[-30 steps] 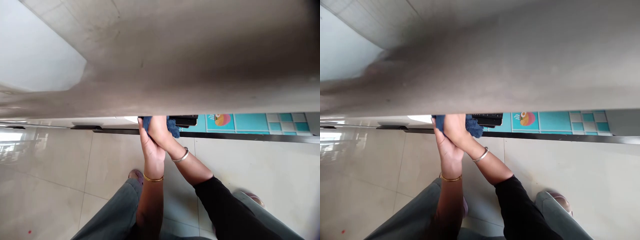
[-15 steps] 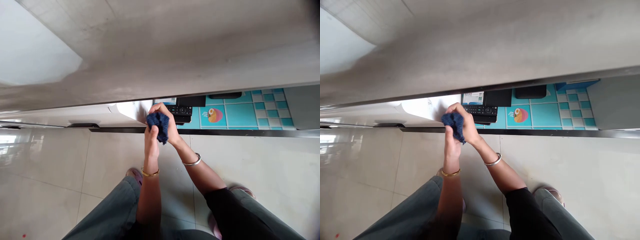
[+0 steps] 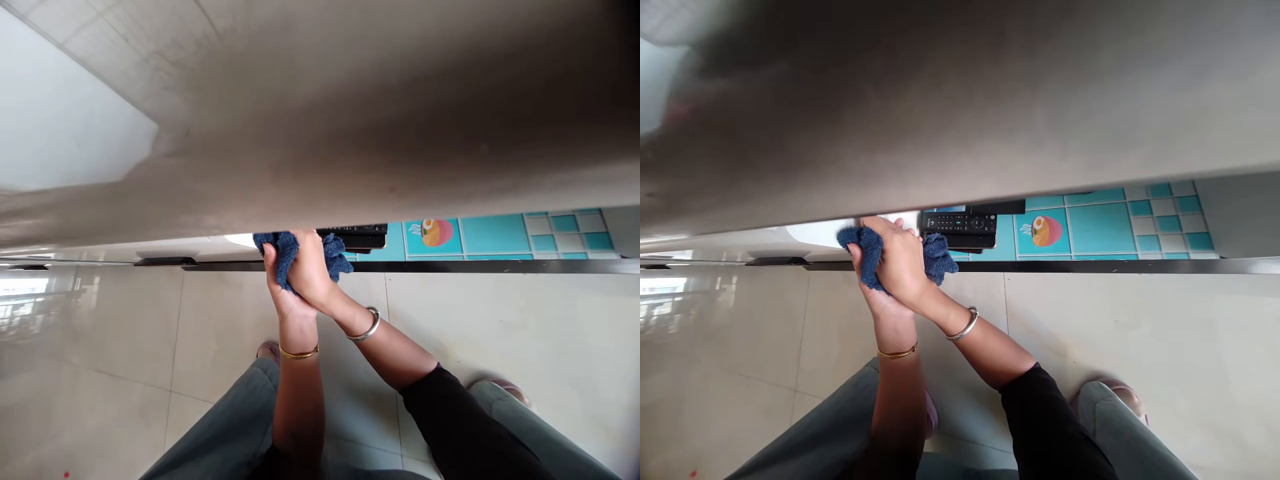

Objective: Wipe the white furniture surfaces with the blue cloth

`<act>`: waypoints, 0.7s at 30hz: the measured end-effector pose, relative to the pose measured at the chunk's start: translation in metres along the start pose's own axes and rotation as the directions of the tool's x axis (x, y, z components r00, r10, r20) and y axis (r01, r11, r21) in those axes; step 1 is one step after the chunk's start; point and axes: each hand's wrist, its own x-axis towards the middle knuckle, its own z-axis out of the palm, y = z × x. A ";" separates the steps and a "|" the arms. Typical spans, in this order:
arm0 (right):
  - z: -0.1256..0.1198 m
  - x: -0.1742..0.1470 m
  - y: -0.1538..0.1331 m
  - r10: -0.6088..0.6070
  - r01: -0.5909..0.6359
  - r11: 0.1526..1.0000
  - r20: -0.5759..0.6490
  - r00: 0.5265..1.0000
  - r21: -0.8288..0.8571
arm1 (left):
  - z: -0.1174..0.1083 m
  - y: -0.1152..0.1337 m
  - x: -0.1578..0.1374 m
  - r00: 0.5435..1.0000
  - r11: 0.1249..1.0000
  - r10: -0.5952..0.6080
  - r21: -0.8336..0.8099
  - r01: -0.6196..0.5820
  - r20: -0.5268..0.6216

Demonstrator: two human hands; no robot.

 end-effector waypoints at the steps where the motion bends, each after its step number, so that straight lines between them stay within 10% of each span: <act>1: 0.001 0.004 0.001 -0.005 0.005 1.000 -0.004 1.000 -0.015 | 0.003 0.002 0.000 1.000 1.000 -0.007 -0.002 0.007 -0.006; 14: -0.010 0.003 0.006 -0.044 0.038 0.978 0.026 0.999 0.206 | -0.001 -0.007 -0.009 0.998 0.995 -0.041 0.089 0.037 0.043; 21: 0.005 0.011 0.008 -0.052 0.054 0.997 -0.041 0.998 0.055 | -0.001 -0.002 -0.003 0.996 0.998 0.037 0.041 -0.040 0.085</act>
